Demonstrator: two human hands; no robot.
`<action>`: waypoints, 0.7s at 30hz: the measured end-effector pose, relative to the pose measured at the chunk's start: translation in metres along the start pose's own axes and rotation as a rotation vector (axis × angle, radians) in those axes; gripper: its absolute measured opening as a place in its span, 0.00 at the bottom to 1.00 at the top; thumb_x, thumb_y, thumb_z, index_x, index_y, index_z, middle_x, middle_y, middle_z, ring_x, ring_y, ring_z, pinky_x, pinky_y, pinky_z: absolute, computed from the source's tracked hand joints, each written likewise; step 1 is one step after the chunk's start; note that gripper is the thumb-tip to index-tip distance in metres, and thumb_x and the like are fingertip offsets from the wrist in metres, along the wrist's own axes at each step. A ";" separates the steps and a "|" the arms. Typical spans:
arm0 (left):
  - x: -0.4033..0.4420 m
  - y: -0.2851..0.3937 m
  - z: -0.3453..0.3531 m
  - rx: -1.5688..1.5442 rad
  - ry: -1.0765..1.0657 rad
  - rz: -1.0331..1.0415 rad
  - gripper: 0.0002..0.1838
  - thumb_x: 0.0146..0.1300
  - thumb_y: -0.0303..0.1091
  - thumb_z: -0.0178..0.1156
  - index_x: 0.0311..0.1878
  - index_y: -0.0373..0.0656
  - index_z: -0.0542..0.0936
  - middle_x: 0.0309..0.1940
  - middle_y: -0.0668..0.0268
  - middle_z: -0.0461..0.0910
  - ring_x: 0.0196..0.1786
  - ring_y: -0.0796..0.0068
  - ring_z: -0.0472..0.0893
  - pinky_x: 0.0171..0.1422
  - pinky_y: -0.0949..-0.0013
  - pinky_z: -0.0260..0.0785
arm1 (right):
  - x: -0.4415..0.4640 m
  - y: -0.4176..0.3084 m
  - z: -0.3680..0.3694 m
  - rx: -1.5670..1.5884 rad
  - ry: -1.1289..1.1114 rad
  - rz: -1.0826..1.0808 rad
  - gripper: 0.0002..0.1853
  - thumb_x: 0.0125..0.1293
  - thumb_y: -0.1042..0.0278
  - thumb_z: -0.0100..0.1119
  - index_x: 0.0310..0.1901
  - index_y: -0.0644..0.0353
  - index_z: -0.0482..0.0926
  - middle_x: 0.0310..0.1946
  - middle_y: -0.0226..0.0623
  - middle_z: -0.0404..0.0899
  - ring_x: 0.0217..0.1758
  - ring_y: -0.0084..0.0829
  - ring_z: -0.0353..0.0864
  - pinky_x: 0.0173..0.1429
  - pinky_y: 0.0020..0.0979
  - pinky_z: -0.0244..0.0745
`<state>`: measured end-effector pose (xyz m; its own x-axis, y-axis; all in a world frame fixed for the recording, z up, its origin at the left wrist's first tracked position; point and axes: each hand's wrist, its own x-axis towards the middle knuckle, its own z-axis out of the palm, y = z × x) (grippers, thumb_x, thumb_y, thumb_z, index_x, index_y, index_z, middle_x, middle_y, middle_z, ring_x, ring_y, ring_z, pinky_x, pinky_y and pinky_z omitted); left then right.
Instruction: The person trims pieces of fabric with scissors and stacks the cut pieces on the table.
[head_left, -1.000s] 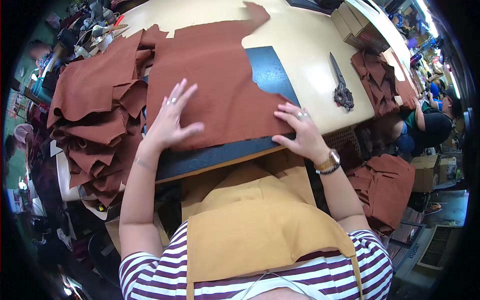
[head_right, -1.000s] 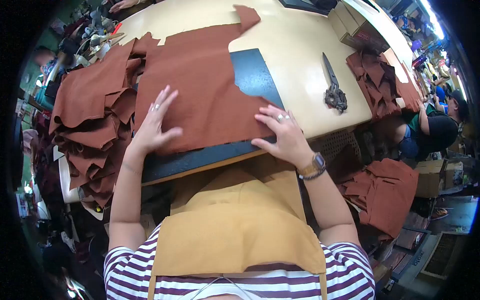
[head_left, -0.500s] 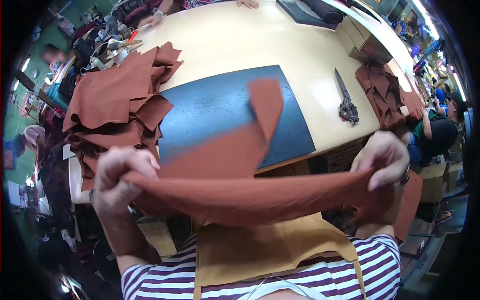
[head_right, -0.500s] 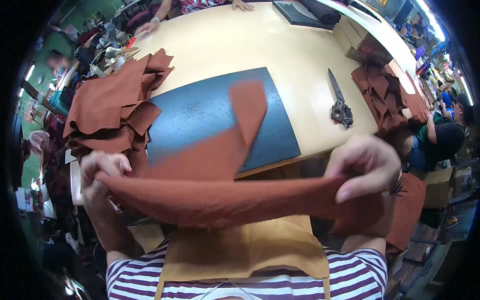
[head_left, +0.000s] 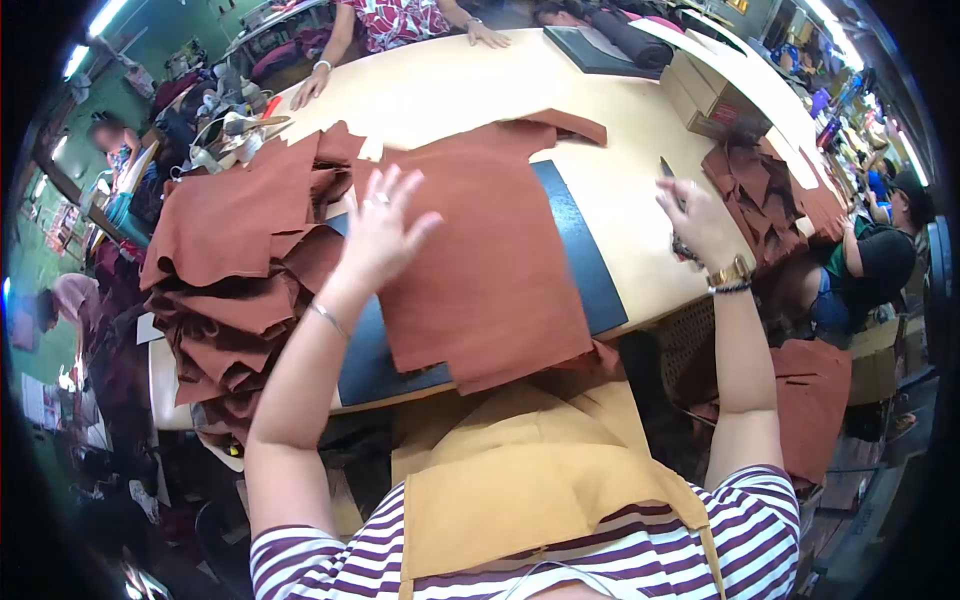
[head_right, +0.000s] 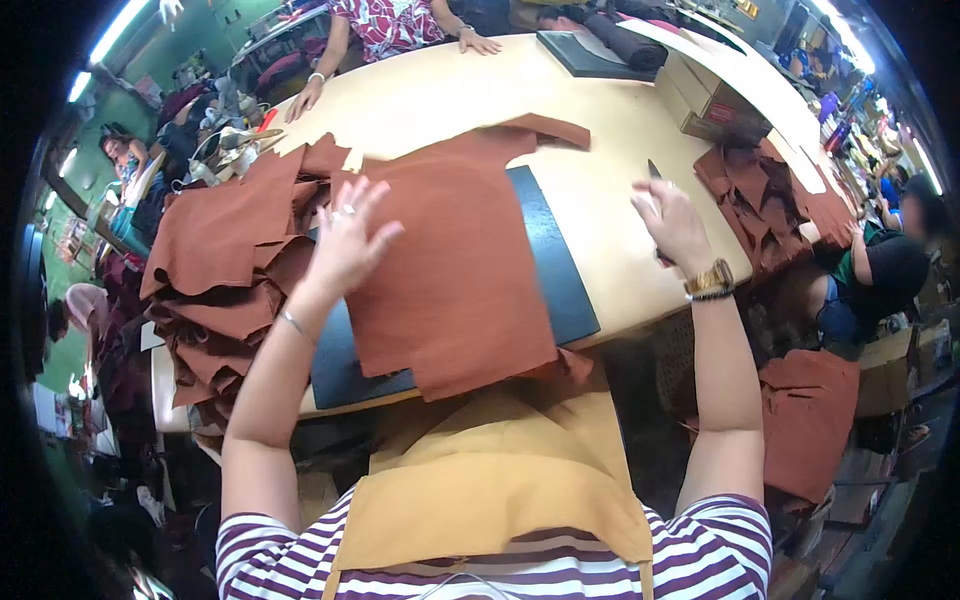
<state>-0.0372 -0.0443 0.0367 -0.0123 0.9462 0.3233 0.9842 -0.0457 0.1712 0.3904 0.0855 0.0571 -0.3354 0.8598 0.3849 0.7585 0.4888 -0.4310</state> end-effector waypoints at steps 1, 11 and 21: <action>-0.012 0.010 0.013 -0.041 -0.082 -0.001 0.37 0.64 0.60 0.53 0.72 0.55 0.60 0.74 0.54 0.53 0.77 0.49 0.47 0.72 0.31 0.38 | -0.014 0.004 0.000 -0.075 -0.075 0.071 0.15 0.63 0.62 0.60 0.46 0.63 0.80 0.42 0.47 0.81 0.46 0.44 0.81 0.51 0.38 0.74; 0.042 -0.064 0.044 0.281 -0.203 0.031 0.42 0.59 0.70 0.51 0.71 0.55 0.63 0.73 0.58 0.55 0.75 0.53 0.53 0.72 0.32 0.40 | -0.074 0.056 0.019 -0.253 -0.021 0.084 0.16 0.59 0.66 0.63 0.49 0.60 0.78 0.44 0.45 0.80 0.49 0.46 0.78 0.54 0.41 0.73; 0.028 -0.019 0.045 0.040 -0.108 0.214 0.36 0.64 0.60 0.53 0.72 0.56 0.61 0.75 0.54 0.49 0.78 0.52 0.46 0.75 0.37 0.41 | -0.057 0.086 0.027 -0.208 0.026 0.263 0.18 0.59 0.62 0.62 0.49 0.62 0.77 0.40 0.48 0.80 0.46 0.45 0.79 0.52 0.40 0.73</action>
<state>-0.0482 -0.0025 0.0002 0.2146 0.9450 0.2468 0.9684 -0.2387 0.0718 0.4590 0.0825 -0.0239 -0.1006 0.9471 0.3048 0.9158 0.2079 -0.3437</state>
